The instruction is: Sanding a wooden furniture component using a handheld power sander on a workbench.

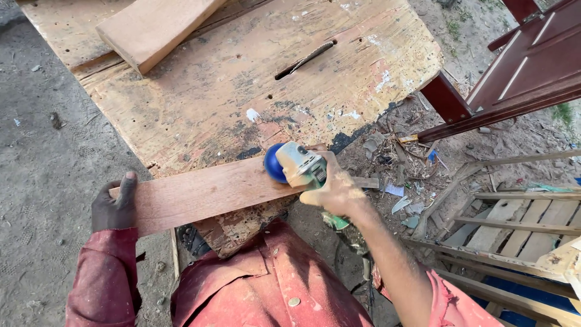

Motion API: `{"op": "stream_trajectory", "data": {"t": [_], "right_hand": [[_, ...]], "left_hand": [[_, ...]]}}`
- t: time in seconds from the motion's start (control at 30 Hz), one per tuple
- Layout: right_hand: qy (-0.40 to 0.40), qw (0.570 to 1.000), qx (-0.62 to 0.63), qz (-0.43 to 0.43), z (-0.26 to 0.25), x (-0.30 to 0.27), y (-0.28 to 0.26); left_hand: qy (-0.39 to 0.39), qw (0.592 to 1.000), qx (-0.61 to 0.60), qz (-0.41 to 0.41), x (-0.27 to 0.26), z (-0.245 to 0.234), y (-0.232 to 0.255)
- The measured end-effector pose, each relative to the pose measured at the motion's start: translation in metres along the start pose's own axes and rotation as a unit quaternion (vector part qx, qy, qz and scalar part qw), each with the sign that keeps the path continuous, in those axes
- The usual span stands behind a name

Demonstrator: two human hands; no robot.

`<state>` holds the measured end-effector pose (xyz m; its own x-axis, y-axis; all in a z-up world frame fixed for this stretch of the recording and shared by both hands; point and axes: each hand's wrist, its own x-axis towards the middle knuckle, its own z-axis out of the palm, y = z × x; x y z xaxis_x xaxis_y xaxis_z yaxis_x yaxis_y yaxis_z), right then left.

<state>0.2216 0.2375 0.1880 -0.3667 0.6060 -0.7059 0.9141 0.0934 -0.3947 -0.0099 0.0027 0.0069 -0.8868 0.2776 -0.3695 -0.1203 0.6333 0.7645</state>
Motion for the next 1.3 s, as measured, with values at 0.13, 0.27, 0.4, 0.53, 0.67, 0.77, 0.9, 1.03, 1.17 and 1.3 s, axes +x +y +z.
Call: {"op": "stream_trajectory", "data": {"t": [0.13,0.27,0.4,0.53,0.67,0.77,0.9,1.03,1.17,1.3], "right_hand": [[0.056,0.998,-0.028,-0.026,0.003,0.028,0.016],[0.072,0.986,-0.080,-0.129,0.026,0.028,0.011],[0.081,0.979,-0.116,-0.147,0.027,0.023,-0.002],[0.009,0.997,-0.077,-0.013,0.005,0.011,-0.009],[0.018,0.999,-0.047,-0.005,0.003,-0.013,-0.025],[-0.001,0.998,-0.069,-0.014,0.013,-0.020,-0.026],[-0.021,0.993,-0.120,0.005,0.017,-0.015,-0.002],[-0.011,0.999,-0.043,0.015,-0.002,-0.016,0.022],[0.010,0.999,-0.010,0.034,-0.002,-0.002,0.038],[-0.008,1.000,-0.022,-0.001,0.010,-0.017,0.020]], "left_hand": [[0.015,1.000,-0.005,0.010,0.009,0.006,-0.012],[0.013,1.000,-0.008,-0.012,0.010,0.008,-0.015],[0.006,1.000,-0.023,-0.015,0.011,0.006,-0.009],[0.011,1.000,0.002,0.000,0.014,0.008,-0.024],[0.009,1.000,0.000,-0.009,0.018,0.009,-0.027],[0.010,1.000,0.001,-0.013,0.017,0.010,-0.029],[-0.001,1.000,0.013,-0.010,0.005,0.006,-0.010],[-0.005,1.000,0.005,-0.010,0.014,0.009,-0.018],[0.009,1.000,0.016,-0.011,0.015,0.008,-0.022],[0.008,1.000,0.018,0.006,0.020,0.013,-0.037]]}}
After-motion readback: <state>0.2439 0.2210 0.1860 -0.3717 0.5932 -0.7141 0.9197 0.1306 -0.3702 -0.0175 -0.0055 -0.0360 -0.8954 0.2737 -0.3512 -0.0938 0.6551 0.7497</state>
